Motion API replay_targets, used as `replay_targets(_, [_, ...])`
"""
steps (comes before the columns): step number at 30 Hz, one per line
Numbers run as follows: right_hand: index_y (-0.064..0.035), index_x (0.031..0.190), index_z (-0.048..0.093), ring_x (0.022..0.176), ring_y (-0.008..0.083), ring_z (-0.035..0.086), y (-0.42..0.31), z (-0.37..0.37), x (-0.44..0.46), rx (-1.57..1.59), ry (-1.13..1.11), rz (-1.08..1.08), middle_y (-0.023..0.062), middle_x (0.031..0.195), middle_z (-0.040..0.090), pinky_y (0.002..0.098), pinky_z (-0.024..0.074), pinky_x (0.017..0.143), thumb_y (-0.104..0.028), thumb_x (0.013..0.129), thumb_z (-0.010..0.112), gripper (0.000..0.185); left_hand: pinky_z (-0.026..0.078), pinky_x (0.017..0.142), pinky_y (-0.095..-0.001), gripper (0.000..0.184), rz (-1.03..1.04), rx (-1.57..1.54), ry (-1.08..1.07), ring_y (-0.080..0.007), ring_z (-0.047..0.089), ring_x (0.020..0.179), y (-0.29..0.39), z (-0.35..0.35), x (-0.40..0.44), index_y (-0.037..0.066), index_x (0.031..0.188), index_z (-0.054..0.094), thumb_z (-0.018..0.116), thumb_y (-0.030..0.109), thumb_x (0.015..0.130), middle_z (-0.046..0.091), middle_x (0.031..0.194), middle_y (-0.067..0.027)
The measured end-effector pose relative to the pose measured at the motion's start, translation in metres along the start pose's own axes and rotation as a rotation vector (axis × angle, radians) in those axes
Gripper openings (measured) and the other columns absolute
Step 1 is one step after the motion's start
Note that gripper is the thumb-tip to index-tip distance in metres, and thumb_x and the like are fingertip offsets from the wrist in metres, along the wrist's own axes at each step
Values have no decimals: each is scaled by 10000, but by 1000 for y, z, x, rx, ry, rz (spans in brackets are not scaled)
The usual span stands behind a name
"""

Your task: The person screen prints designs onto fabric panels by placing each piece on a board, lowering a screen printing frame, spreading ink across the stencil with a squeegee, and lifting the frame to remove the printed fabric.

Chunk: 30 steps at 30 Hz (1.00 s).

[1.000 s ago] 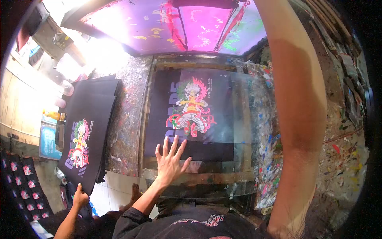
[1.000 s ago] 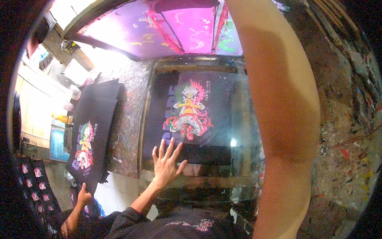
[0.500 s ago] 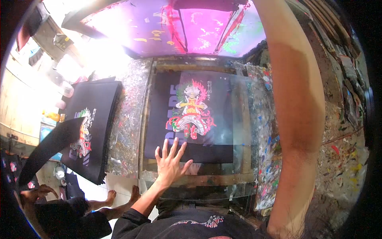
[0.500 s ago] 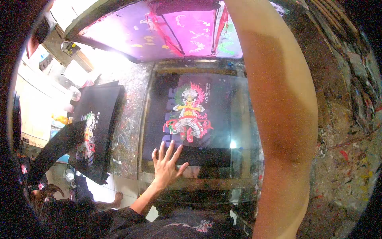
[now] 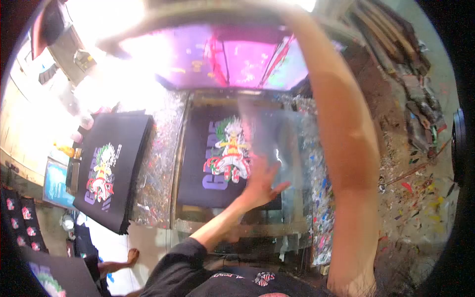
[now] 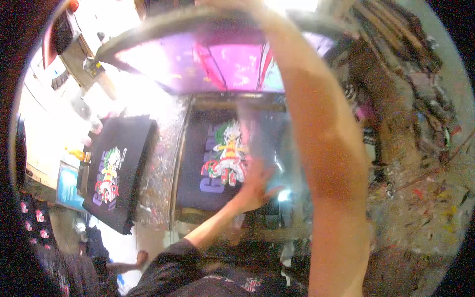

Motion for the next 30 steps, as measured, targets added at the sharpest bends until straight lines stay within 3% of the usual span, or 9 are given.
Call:
replay_targets(2, [-165, 1208, 744, 1102, 407, 688, -24, 19, -17, -99, 36, -277, 237, 1140, 723, 492, 513, 1011, -556, 995, 501, 507, 338, 1187, -536, 593, -36, -870, -571, -389, 399, 1478, 45, 33, 30, 47, 1460, 558, 669, 398, 995, 511, 1523, -242])
replay_targets(5, [-128, 1159, 756, 1056, 393, 717, -63, -13, -53, -272, -55, -74, 227, 1075, 745, 503, 550, 952, -575, 995, 507, 538, 337, 1194, -479, 472, 300, -591, 337, -401, 442, 1444, 60, -125, 38, 39, 1325, 643, 771, 125, 879, 594, 1417, -222])
replay_targets(9, [37, 1027, 732, 974, 380, 741, -111, -37, -137, -217, -224, 310, 230, 1025, 748, 471, 581, 856, -662, 964, 523, 732, 174, 1245, -600, 803, 71, 455, 894, -432, 250, 1530, 23, -290, -8, 90, 1530, 476, 827, 338, 852, 359, 1619, -235])
replay_targets(13, [-28, 1010, 736, 935, 314, 735, -168, 3, -248, -278, 39, 207, 171, 911, 738, 546, 485, 1006, -618, 927, 591, 613, 315, 1193, -566, 637, 47, 862, 494, -366, 495, 1365, -9, -326, -37, 77, 1289, 626, 869, 288, 740, 606, 1347, -207])
replay_targets(17, [-55, 1093, 726, 997, 284, 729, -187, 92, -363, -283, -220, 251, 125, 978, 751, 711, 261, 1116, -504, 935, 629, 486, 433, 927, -493, 434, 51, 545, 8, -348, 604, 1004, -85, -210, -119, 53, 1016, 642, 866, 290, 731, 638, 984, -115])
replay_targets(19, [-83, 1073, 718, 949, 299, 740, -170, 129, -382, -333, -233, 252, 121, 955, 753, 628, 416, 1047, -386, 935, 646, 341, 434, 933, -477, 495, 17, 397, -107, -363, 588, 1009, -118, -159, -149, 21, 997, 634, 873, 369, 740, 629, 987, -144])
replay_targets(21, [-112, 1035, 692, 880, 318, 743, -143, 167, -405, 84, -647, 417, 115, 911, 739, 493, 545, 876, -295, 911, 654, 224, 434, 934, -467, 551, 37, 405, -51, -363, 578, 1006, -110, -145, -157, 6, 986, 627, 860, 446, 751, 620, 973, -151])
replay_targets(23, [-116, 981, 660, 820, 328, 733, -154, 162, -416, 99, -499, 281, 105, 874, 714, 399, 564, 715, -268, 876, 665, 185, 428, 948, -461, 502, -4, 385, -11, -353, 557, 1026, -107, -147, -157, 3, 1001, 629, 832, 414, 797, 613, 1018, -153])
replay_targets(30, [-176, 924, 664, 774, 216, 715, -118, 207, -385, -358, -126, -58, 36, 801, 678, 610, 402, 1075, -394, 930, 673, 218, 393, 983, -462, 552, -28, 366, 63, -328, 551, 997, -123, -142, -160, 29, 1009, 618, 851, 453, 743, 585, 986, -130])
Point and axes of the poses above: each hand's wrist, its own x-axis towards the middle knuckle, its own z-axis out of the palm, y = z × x, the point moved 10 cm from there along x, towards the middle knuckle
